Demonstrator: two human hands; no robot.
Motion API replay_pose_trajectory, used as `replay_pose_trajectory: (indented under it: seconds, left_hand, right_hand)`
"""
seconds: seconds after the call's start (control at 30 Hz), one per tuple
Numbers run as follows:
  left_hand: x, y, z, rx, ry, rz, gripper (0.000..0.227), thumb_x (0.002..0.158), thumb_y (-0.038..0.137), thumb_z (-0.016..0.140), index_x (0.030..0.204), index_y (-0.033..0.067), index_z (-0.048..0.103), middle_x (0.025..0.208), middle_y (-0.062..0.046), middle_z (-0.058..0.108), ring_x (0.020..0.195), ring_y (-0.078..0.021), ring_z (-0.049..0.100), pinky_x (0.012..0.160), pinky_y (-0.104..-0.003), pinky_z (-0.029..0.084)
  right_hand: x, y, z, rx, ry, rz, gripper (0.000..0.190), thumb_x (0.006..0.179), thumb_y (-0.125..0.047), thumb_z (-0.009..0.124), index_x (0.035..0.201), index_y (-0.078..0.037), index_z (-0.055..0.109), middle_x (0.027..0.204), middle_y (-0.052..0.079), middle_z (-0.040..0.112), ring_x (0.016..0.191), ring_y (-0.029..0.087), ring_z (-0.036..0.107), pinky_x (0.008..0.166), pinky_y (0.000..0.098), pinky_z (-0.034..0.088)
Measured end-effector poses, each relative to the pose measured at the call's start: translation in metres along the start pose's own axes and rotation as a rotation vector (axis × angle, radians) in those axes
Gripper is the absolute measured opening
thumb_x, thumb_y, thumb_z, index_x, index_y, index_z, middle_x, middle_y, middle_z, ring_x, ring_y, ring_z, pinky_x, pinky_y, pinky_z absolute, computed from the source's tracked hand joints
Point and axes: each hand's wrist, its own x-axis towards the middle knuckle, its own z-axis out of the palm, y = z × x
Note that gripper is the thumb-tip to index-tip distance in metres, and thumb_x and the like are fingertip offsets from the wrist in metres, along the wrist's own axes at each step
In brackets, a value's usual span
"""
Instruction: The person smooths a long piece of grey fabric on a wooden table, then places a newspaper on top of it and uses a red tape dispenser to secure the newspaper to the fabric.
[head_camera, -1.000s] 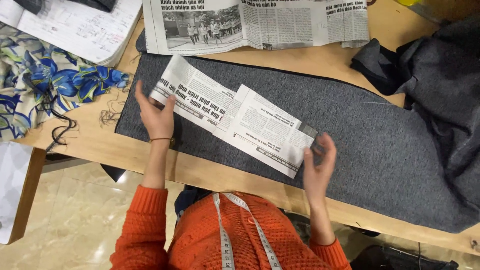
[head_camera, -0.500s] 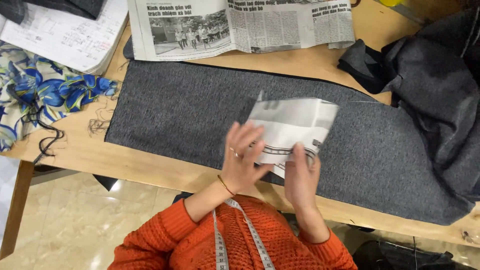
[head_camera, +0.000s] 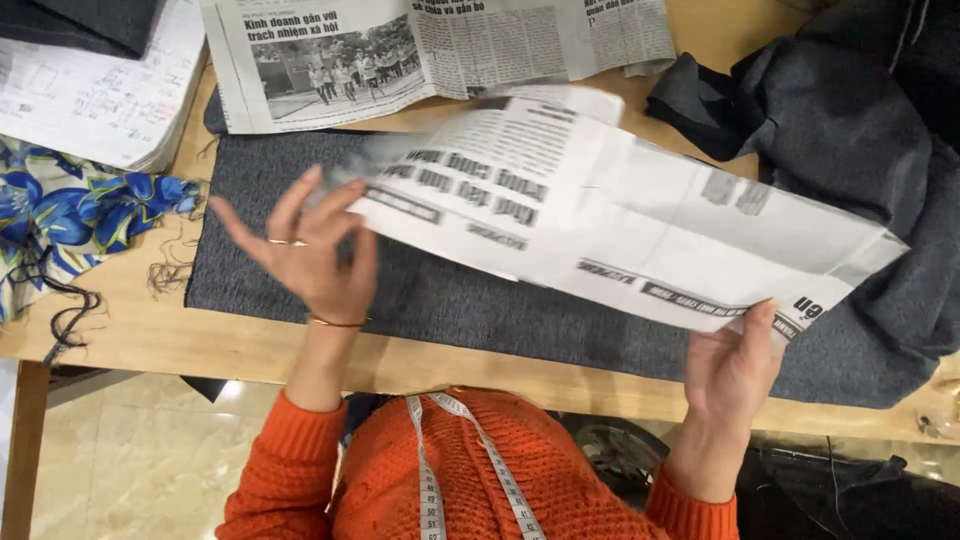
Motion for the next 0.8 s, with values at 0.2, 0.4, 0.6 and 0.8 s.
replay_pose_trajectory:
  seconds: [0.2,0.4,0.6,0.8]
  left_hand:
    - [-0.026,-0.035,-0.004,0.193,0.014,0.161,0.02,0.092,0.001,0.076,0.09,0.0208,0.075,0.091,0.004,0.081,0.107,-0.0255,0.076,0.116,-0.072,0.022]
    - [-0.081,-0.04,-0.003,0.295,-0.217,-0.048,0.035,0.08,-0.003,0.079,0.107,0.0178,0.071,0.106,-0.001,0.067,0.118,-0.0275,0.062,0.117,-0.065,0.028]
    - [-0.059,0.042,-0.018,-0.346,-0.4,-0.717,0.024,0.093,0.001,0.07,0.116,0.0028,0.064,0.105,-0.015,0.061,0.1,-0.0355,0.062,0.096,-0.054,0.047]
    - [-0.078,0.139,0.011,-1.682,-1.423,-0.984,0.081,0.102,0.063,0.045,0.151,-0.0016,0.038,0.144,-0.031,0.049,0.131,-0.0471,0.049,0.113,-0.061,0.039]
  right_hand:
    - [-0.002,0.003,0.008,-0.197,0.239,0.078,0.015,0.108,-0.023,0.064,0.117,-0.011,0.061,0.091,0.001,0.07,0.07,0.013,0.072,0.063,0.0267,0.065]
    - [0.009,0.078,-0.072,-0.631,0.131,0.079,0.02,0.113,-0.017,0.062,0.102,-0.001,0.063,0.075,0.01,0.063,0.054,0.015,0.063,0.053,0.0281,0.051]
    - [0.006,0.053,-0.039,-0.639,0.182,0.116,0.017,0.114,-0.017,0.059,0.115,-0.004,0.069,0.096,0.006,0.069,0.088,0.011,0.064,0.086,0.0339,0.053]
    - [-0.002,0.011,-0.004,-0.283,0.028,0.118,0.033,0.113,-0.02,0.044,0.138,-0.003,0.058,0.133,0.014,0.064,0.129,0.029,0.06,0.116,0.0508,0.048]
